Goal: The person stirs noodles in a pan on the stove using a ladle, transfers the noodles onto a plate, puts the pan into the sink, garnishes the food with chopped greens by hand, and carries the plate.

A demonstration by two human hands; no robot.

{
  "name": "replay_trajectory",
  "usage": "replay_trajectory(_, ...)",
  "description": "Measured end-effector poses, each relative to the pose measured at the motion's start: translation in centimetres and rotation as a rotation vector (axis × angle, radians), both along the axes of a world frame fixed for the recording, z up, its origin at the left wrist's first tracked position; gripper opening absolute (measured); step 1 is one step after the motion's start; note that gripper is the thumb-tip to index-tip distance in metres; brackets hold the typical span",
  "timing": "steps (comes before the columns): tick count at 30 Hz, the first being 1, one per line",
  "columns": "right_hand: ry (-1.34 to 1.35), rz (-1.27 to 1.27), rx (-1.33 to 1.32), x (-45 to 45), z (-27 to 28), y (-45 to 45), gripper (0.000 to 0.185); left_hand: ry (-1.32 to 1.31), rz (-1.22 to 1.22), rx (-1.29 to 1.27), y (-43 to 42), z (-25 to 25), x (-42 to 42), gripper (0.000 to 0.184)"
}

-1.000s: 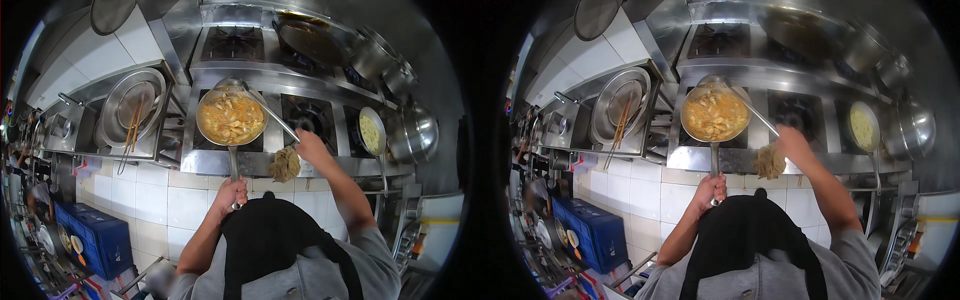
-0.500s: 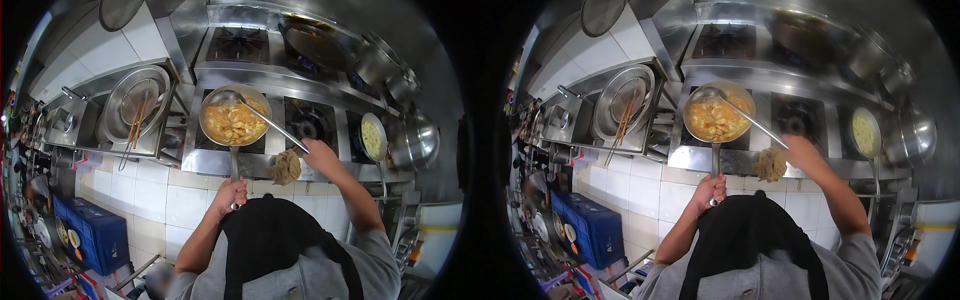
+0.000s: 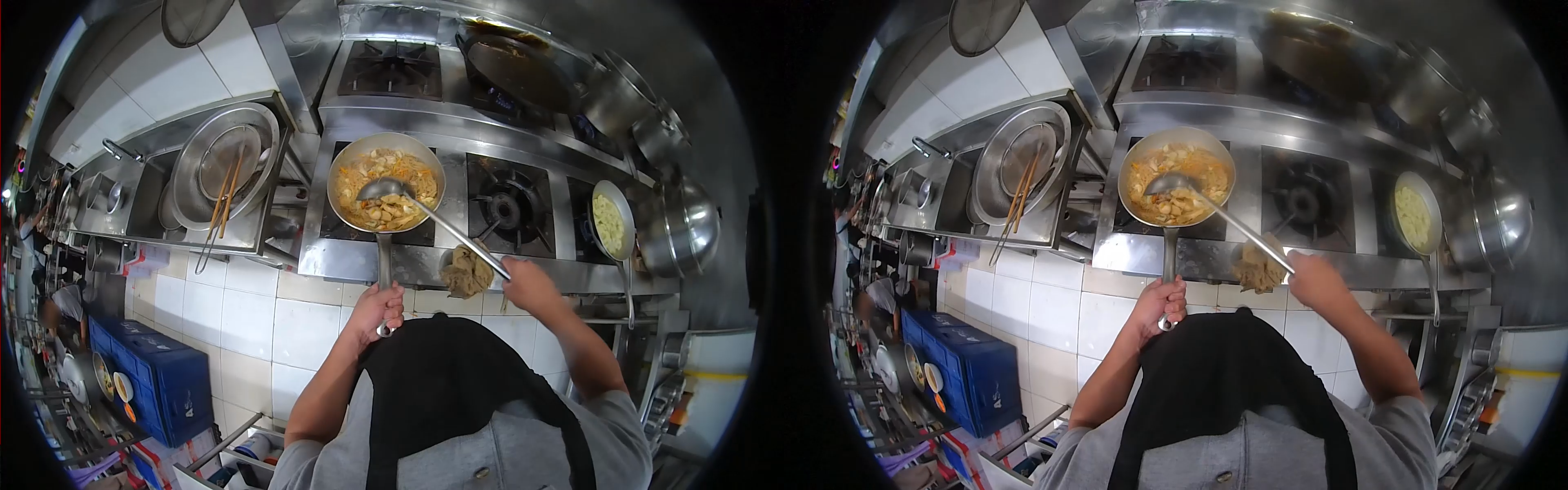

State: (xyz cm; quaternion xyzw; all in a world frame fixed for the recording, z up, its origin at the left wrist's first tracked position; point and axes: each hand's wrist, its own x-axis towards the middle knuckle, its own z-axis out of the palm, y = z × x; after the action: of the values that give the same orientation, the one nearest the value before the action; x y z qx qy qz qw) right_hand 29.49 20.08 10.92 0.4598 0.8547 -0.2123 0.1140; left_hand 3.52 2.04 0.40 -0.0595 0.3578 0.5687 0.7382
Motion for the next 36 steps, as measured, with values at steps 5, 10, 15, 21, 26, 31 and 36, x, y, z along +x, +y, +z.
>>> replay_trajectory(5,-0.060,0.095,-0.006,1.9,-0.9,-3.2,0.021,0.034,0.019,-0.009,-0.1,0.4,0.1,0.009)
replay_trajectory(10,-0.047,0.067,-0.024,2.5,-1.4,-5.1,0.017,0.028,0.028,0.007,-0.3,0.9,0.1,0.008)
replay_trajectory(15,-0.126,0.054,-0.047,2.3,0.6,-4.9,0.018,-0.019,-0.024,0.030,-1.0,4.3,-2.0,0.011)
replay_trajectory(21,0.038,-0.005,0.097,-0.8,-2.6,-2.9,0.023,0.244,-0.025,-0.018,-2.0,4.3,0.3,0.015)
replay_trajectory(26,-0.020,0.016,-0.022,0.6,-1.9,-5.5,0.021,0.110,0.020,0.021,-1.2,3.4,-0.5,0.013)
replay_trajectory(31,-0.054,0.054,-0.062,1.3,-4.0,-5.0,0.022,0.055,0.038,0.029,-0.7,1.4,-0.1,0.011)
replay_trajectory(36,0.087,-0.033,-0.177,-2.0,-4.3,-4.3,0.022,0.077,0.041,0.013,-0.6,0.4,0.7,0.018)
